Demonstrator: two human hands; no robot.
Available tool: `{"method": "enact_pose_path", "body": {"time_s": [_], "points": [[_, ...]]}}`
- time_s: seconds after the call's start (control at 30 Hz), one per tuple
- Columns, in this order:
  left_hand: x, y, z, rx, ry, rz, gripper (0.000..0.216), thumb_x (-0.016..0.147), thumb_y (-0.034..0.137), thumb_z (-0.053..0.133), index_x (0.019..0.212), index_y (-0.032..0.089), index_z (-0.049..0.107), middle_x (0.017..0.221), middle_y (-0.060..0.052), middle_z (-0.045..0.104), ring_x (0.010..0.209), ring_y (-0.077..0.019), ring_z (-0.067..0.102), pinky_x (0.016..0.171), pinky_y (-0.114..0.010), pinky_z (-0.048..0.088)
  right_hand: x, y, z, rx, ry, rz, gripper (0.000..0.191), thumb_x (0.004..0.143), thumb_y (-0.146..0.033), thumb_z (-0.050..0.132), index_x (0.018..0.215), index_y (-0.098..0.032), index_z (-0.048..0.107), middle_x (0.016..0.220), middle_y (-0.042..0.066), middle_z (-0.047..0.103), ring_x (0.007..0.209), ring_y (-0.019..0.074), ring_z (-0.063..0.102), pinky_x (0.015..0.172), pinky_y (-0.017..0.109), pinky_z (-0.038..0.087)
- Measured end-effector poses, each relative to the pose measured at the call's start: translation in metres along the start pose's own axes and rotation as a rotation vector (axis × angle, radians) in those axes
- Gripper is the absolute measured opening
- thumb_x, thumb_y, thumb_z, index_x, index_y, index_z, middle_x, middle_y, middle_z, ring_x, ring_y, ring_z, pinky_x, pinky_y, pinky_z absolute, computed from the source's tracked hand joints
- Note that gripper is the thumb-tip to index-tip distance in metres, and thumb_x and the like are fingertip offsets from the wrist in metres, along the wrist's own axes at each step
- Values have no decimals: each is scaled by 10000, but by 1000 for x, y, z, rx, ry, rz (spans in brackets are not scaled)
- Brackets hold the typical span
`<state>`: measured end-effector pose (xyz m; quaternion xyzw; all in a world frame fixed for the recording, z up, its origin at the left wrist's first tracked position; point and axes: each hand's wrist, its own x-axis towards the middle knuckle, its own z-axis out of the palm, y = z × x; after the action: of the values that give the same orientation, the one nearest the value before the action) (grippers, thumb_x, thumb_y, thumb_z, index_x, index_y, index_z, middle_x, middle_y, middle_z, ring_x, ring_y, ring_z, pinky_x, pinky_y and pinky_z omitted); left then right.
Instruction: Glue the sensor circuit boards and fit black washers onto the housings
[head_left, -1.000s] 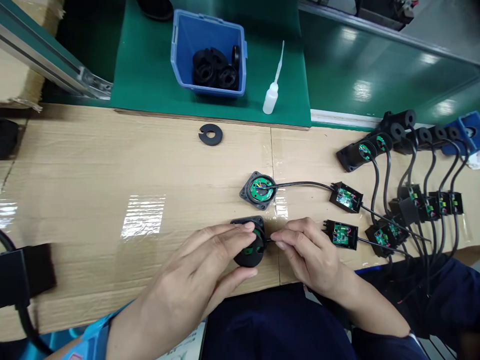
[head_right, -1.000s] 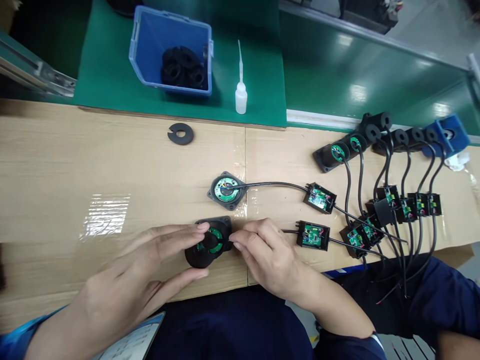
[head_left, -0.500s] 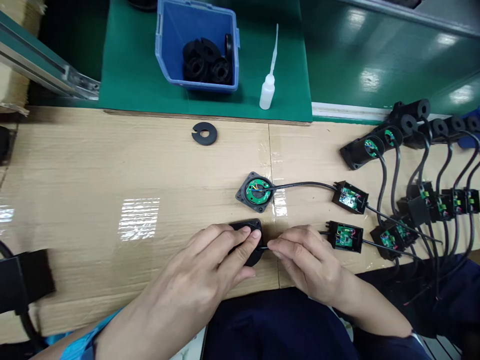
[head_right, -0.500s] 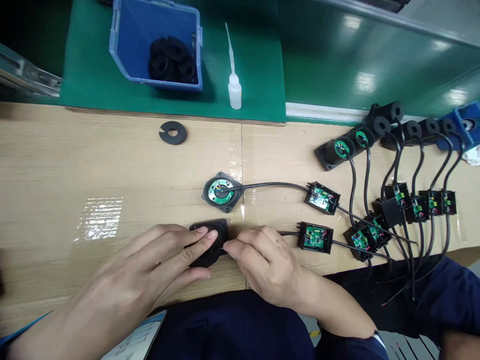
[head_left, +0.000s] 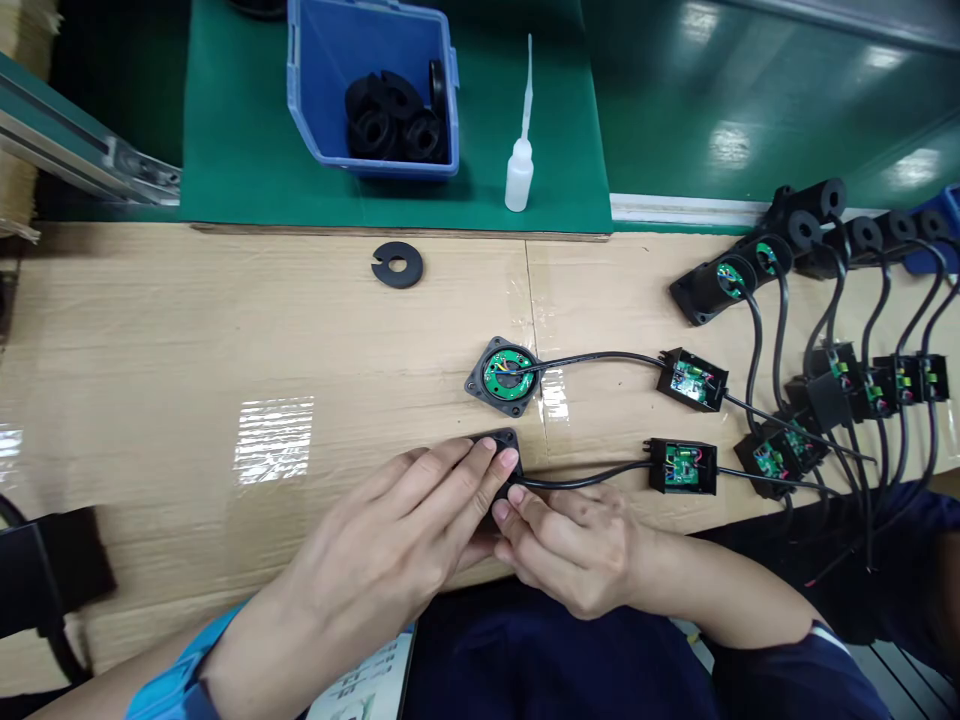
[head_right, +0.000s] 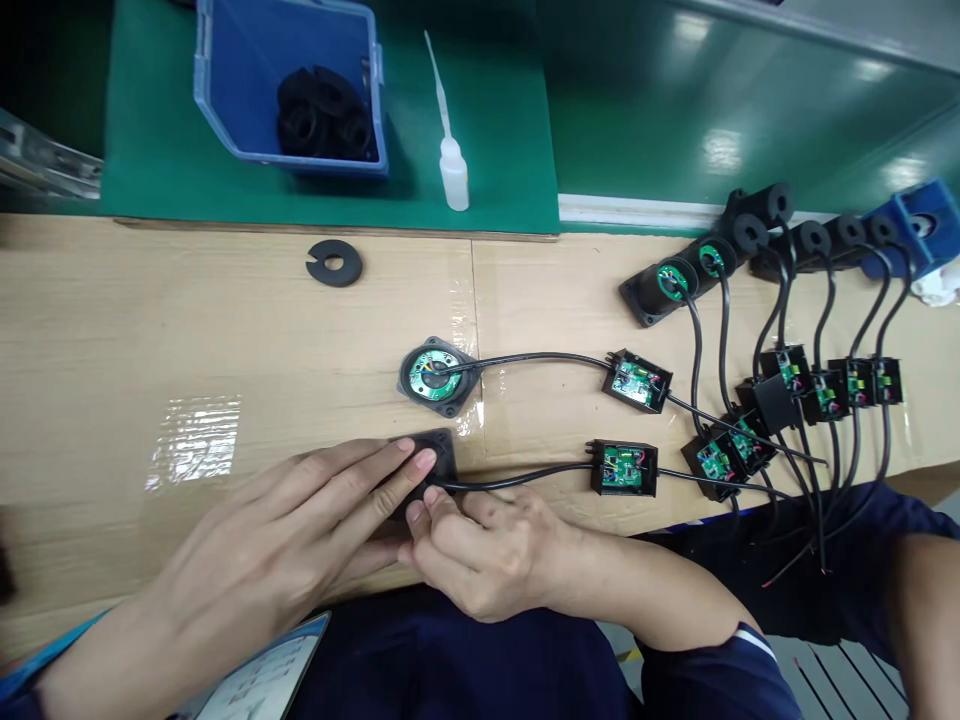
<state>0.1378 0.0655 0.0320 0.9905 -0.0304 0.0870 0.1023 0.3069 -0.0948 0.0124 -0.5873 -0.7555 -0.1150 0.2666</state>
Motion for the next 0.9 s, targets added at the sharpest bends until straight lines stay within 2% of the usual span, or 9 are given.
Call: {"method": "enact_pose_path", "body": {"time_s": [0.07, 0.13, 0.17, 0.27, 0.37, 0.53, 0.67, 0.8, 0.9], "points": [[1, -5, 5, -41, 65, -3, 535, 1058, 424, 485, 1435, 50, 548, 1381, -172, 652, 1277, -334, 579, 993, -444, 509, 2, 1, -1, -15, -17, -9, 186, 977, -264, 638, 961, -135, 771, 829, 12, 766, 688, 103, 684, 537, 217, 548], [2, -12, 12, -147, 126, -24, 658, 973, 589, 576, 1418, 103, 581, 1350, -165, 666, 1286, -344, 577, 1009, -454, 518, 3, 3, 0, -7, -10, -22, 176, 973, -274, 652, 938, -139, 759, 815, 9, 749, 669, 100, 677, 524, 218, 541], [2, -15, 16, -220, 153, -42, 655, 951, 605, 601, 1410, 138, 595, 1332, -153, 672, 1285, -335, 580, 1026, -453, 519, 3, 4, 0, 3, -11, -29, 161, 968, -266, 661, 931, -140, 754, 817, 8, 744, 669, 98, 677, 538, 213, 548], [2, -22, 26, -471, 186, -125, 387, 1029, 377, 578, 1387, 238, 622, 1308, -88, 676, 1285, -248, 588, 1076, -395, 509, 1, 9, 2, 27, -18, -57, 141, 967, -238, 654, 928, -144, 752, 832, 1, 746, 669, 85, 677, 588, 192, 568], [2, -21, 30, -647, 127, -229, 363, 1054, 214, 514, 1385, 320, 619, 1338, -32, 663, 1292, -195, 587, 1076, -354, 498, 1, 11, 2, 25, -17, -87, 171, 982, -243, 623, 958, -136, 754, 840, -3, 756, 658, 82, 674, 576, 196, 570], [4, -12, 29, -895, 115, -390, 450, 1052, 257, 515, 1496, 313, 465, 1432, -49, 631, 1335, -223, 582, 1135, -422, 467, 3, 9, 1, -23, -22, -105, 156, 980, -225, 630, 961, -129, 752, 866, 20, 762, 693, 96, 693, 529, 211, 537], [14, -15, 30, -1109, 75, -429, 400, 1060, 303, 507, 1458, 271, 482, 1345, -71, 683, 1251, -211, 657, 1096, -382, 516, 2, 8, 0, -40, -32, -121, 128, 970, -193, 644, 907, -151, 747, 867, 21, 761, 662, 94, 676, 548, 212, 535], [16, -16, 35, -1088, 158, -418, 276, 1065, 310, 495, 1311, 235, 596, 1304, -76, 692, 1218, -204, 670, 1060, -352, 536, 1, 10, 0, -18, -29, -119, 119, 965, -199, 656, 955, -121, 746, 880, 39, 760, 688, 102, 684, 579, 220, 539], [7, -14, 34, -1015, 181, -422, 268, 1065, 285, 489, 1304, 239, 601, 1302, -73, 687, 1249, -204, 649, 1092, -354, 516, 1, 13, 0, 9, -30, -107, 136, 962, -217, 661, 990, -115, 746, 902, 35, 771, 688, 111, 689, 593, 242, 546]]}}
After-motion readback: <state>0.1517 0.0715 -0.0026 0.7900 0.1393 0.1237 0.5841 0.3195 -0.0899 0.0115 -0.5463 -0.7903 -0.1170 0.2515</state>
